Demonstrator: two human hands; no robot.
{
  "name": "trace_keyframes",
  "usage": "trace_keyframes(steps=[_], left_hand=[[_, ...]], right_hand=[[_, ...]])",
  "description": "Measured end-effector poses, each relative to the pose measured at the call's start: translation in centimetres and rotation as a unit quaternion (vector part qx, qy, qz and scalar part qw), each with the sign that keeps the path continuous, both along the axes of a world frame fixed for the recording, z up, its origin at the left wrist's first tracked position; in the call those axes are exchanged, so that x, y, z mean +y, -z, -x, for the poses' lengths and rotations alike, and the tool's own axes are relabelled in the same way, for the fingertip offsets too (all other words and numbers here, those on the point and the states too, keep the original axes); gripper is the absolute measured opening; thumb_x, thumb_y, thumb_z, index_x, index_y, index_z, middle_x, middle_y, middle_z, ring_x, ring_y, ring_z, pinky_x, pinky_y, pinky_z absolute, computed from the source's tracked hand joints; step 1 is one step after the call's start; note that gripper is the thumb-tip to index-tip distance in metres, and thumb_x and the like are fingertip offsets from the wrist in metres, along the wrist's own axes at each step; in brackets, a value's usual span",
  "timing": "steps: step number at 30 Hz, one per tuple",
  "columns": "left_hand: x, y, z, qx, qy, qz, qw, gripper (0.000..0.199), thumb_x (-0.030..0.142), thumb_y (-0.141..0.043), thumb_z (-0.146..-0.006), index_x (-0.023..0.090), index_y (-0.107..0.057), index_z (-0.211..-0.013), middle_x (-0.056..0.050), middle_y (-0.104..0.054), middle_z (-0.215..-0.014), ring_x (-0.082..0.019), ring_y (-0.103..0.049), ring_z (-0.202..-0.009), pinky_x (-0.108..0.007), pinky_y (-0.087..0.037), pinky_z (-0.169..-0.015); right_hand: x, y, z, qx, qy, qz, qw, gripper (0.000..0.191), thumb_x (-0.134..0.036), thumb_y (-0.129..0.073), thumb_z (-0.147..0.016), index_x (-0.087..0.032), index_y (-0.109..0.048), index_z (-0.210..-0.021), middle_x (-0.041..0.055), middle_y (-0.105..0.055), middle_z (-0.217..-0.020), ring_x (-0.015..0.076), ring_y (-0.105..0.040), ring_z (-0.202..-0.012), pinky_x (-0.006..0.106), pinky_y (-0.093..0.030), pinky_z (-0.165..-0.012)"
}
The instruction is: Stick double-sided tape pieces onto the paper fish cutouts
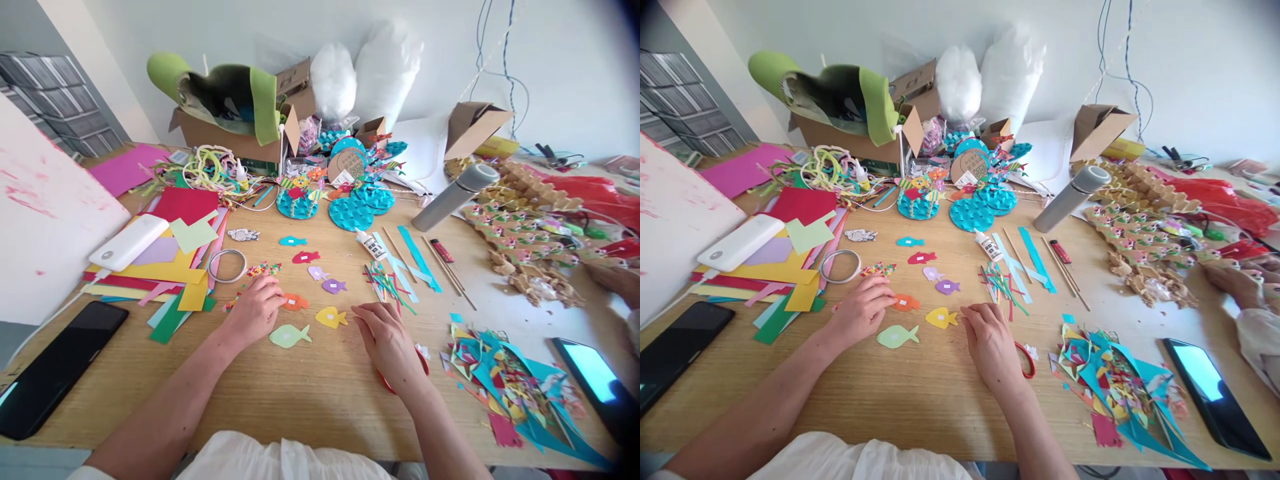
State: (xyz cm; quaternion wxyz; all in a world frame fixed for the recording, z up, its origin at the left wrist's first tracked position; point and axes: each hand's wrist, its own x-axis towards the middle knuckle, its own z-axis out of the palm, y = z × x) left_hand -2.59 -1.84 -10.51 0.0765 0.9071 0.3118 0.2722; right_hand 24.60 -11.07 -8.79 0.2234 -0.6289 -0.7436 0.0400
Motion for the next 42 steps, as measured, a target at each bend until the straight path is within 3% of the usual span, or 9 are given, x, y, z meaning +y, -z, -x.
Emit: trace_keyframes(steps=[6,16,21,27,30,32,34,39,42], left_hand=[[0.0,0.2,0.0,0.019,-0.004,0.019,1.0,0.032,0.001,-0.048,-0.082,0.018,-0.074,-0.089,-0.006,-0.07,-0.089,-0.023,-0.054,-0.107,-0.047,-0.047,-0.101],[0.1,0.3,0.0,0.023,-0.009,0.016,1.0,0.03,0.001,-0.048,-0.082,0.017,-0.072,-0.085,-0.005,-0.07,-0.089,-0.024,-0.053,-0.105,-0.045,-0.047,-0.099],[0.2,0.5,0.1,0.019,-0.016,0.028,0.999,0.03,0.001,-0.047,-0.082,0.017,-0.072,-0.087,-0.006,-0.07,-0.088,-0.024,-0.054,-0.106,-0.044,-0.048,-0.098],[0.1,0.1,-0.1,-0.095,-0.074,0.09,0.989,0.041,-0.001,-0.046,-0.077,0.017,-0.069,-0.105,-0.007,-0.07,-0.104,-0.022,-0.059,-0.106,-0.043,-0.048,-0.098],[0.1,-1.4,-0.8,-0.186,-0.108,0.239,0.947,0.029,0.012,-0.052,-0.082,0.017,-0.069,-0.106,-0.009,-0.071,-0.107,-0.022,-0.063,-0.103,-0.042,-0.049,-0.096],[0.4,-2.6,-1.6,-0.246,-0.107,0.385,0.883,0.026,0.025,-0.059,-0.083,0.015,-0.069,-0.105,-0.009,-0.072,-0.104,-0.021,-0.066,-0.097,-0.037,-0.053,-0.088],[1.0,-3.8,-2.5,-0.292,-0.106,0.486,0.817,0.03,0.035,-0.066,-0.08,0.015,-0.07,-0.102,-0.008,-0.073,-0.098,-0.019,-0.066,-0.089,-0.031,-0.054,-0.078],[1.9,-4.9,-4.6,-0.344,-0.126,0.599,0.712,0.049,0.048,-0.076,-0.068,0.015,-0.068,-0.104,-0.006,-0.067,-0.089,-0.012,-0.058,-0.069,-0.022,-0.045,-0.054],[1.9,-4.7,-5.6,-0.36,-0.067,0.645,0.671,0.052,0.052,-0.077,-0.064,0.016,-0.07,-0.101,-0.005,-0.064,-0.089,-0.011,-0.056,-0.069,-0.022,-0.044,-0.055]], right_hand=[[3.2,0.0,-2.3,-0.016,0.044,-0.014,0.999,0.025,-0.023,-0.047,-0.093,-0.019,-0.072,-0.098,0.0093,-0.071,-0.094,0.0258,-0.06,-0.091,0.041,-0.05,-0.081],[14.8,1.9,-2.6,-0.03,0.073,0.043,0.996,0.01,-0.017,-0.059,-0.086,-0.011,-0.065,-0.091,0.0136,-0.064,-0.095,0.0268,-0.057,-0.097,0.039,-0.043,-0.087],[15.7,3.1,-3.1,0.007,0.087,0.037,0.996,0.014,-0.012,-0.049,-0.089,-0.012,-0.057,-0.077,0.0142,-0.06,-0.085,0.0275,-0.056,-0.096,0.041,-0.04,-0.087],[15.0,2.0,-2.4,0.091,0.076,0.053,0.992,0.017,-0.013,-0.045,-0.084,-0.02,-0.046,-0.069,0.0091,-0.059,-0.076,0.0215,-0.056,-0.082,0.036,-0.042,-0.077],[13.6,0.4,-0.2,0.146,0.033,0.085,0.985,0.016,-0.022,-0.04,-0.088,-0.02,-0.046,-0.073,0.003,-0.06,-0.07,0.0165,-0.056,-0.068,0.029,-0.044,-0.064],[12.1,-1.0,1.8,0.193,-0.01,0.113,0.975,0.021,-0.029,-0.036,-0.092,-0.021,-0.048,-0.076,0.0008,-0.061,-0.07,0.0137,-0.056,-0.064,0.025,-0.045,-0.06],[10.7,-2.5,3.6,0.316,-0.044,0.169,0.933,0.023,-0.036,-0.039,-0.092,-0.02,-0.048,-0.078,0.0003,-0.058,-0.07,0.0132,-0.054,-0.063,0.025,-0.043,-0.058],[9.2,-4.2,5.4,0.471,-0.061,0.196,0.858,0.029,-0.047,-0.051,-0.088,-0.02,-0.048,-0.075,-0.0006,-0.055,-0.07,0.0124,-0.052,-0.065,0.025,-0.042,-0.06],[9.4,-3.8,5.3,0.52,-0.047,0.203,0.828,0.031,-0.049,-0.056,-0.085,-0.02,-0.05,-0.076,-0.0013,-0.055,-0.068,0.0119,-0.051,-0.063,0.025,-0.041,-0.058]])
